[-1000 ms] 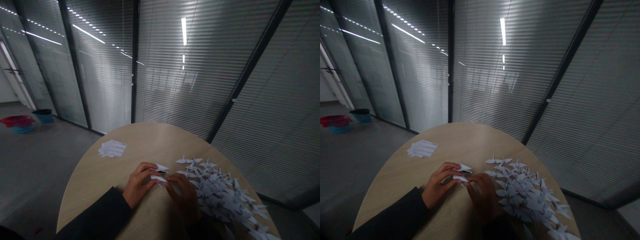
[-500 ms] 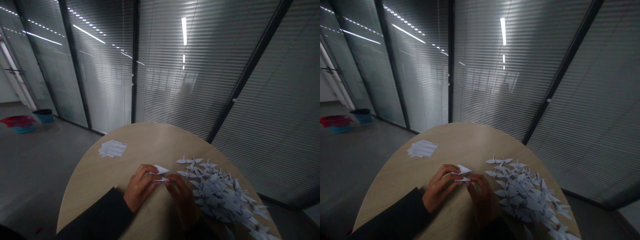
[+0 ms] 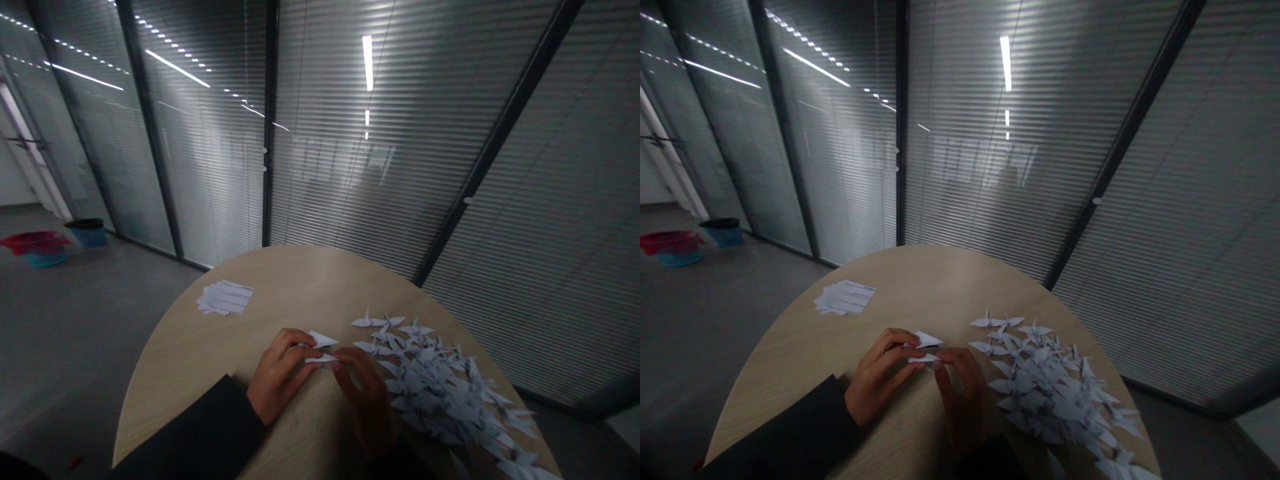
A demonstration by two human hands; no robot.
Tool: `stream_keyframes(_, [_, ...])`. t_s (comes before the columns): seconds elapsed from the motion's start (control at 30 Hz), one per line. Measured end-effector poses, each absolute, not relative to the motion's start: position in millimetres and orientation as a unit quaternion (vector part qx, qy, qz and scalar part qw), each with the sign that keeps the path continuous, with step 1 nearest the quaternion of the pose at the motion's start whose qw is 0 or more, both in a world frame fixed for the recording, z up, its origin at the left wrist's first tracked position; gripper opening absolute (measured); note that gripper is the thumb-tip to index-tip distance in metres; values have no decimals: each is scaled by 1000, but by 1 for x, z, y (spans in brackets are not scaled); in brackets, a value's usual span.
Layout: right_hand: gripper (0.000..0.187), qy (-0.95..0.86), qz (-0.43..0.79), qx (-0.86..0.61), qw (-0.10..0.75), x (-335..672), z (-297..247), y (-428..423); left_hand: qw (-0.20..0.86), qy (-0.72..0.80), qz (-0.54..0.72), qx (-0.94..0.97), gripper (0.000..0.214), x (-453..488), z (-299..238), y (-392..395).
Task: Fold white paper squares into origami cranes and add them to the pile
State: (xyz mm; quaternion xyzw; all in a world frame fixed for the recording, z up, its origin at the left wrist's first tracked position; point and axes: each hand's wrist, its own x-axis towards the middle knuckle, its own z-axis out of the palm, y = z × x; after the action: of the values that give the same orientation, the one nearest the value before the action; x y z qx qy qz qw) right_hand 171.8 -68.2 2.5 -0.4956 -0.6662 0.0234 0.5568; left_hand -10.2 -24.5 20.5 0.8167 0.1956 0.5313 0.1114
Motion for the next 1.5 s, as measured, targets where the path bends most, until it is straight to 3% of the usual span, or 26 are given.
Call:
stream_keyframes(0.7, [14,-671,-52,-474,568,173,-1,-70,119,203,536,811,13,-11,20,-24])
stream_keyframes(0.83, [24,-675,-53,-494,545,172,7,-71,125,206,541,806,12,-11,21,-24])
stream_keyframes(1.03, [16,-689,-81,-497,521,164,10,-71,133,200,543,805,9,-10,22,-24])
stream_keyframes(1.37, [22,-742,-183,-458,455,171,10,-72,145,182,535,812,9,-8,19,-21])
stream_keyframes(1.5, [20,-736,-196,-444,473,172,9,-71,155,183,533,811,10,-8,20,-22])
